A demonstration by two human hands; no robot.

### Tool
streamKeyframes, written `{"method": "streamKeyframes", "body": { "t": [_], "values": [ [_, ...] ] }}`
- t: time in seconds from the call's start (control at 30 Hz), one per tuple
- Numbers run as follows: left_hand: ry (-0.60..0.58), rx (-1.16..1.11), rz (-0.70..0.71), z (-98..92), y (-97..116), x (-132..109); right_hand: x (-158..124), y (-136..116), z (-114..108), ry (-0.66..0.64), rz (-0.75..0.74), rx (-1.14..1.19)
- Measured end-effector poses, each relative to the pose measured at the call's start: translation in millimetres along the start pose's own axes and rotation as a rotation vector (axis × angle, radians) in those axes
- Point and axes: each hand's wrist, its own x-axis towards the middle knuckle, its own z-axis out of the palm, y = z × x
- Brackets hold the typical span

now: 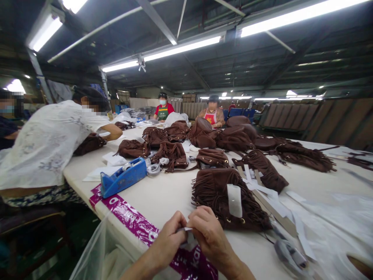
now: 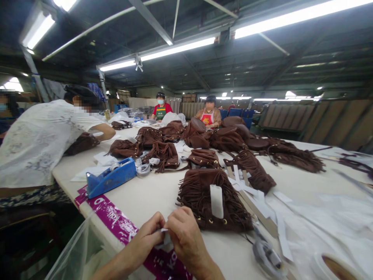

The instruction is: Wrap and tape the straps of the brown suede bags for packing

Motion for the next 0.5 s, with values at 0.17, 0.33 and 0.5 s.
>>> {"method": "streamKeyframes", "body": {
  "t": [0.17,0.33,0.5],
  "values": [
    [-0.004,-0.255,-0.057,12.7,-2,2,-12,-4,-15,-0.047,-0.08,-0.152],
    [-0.037,-0.407,-0.095,15.4,-6,8,-19,-3,-23,-0.129,-0.176,-0.204],
    [-0.051,-0.348,-0.059,3.2,-8,2,-14,1,-30,-0.147,-0.219,-0.238]
  ]
}}
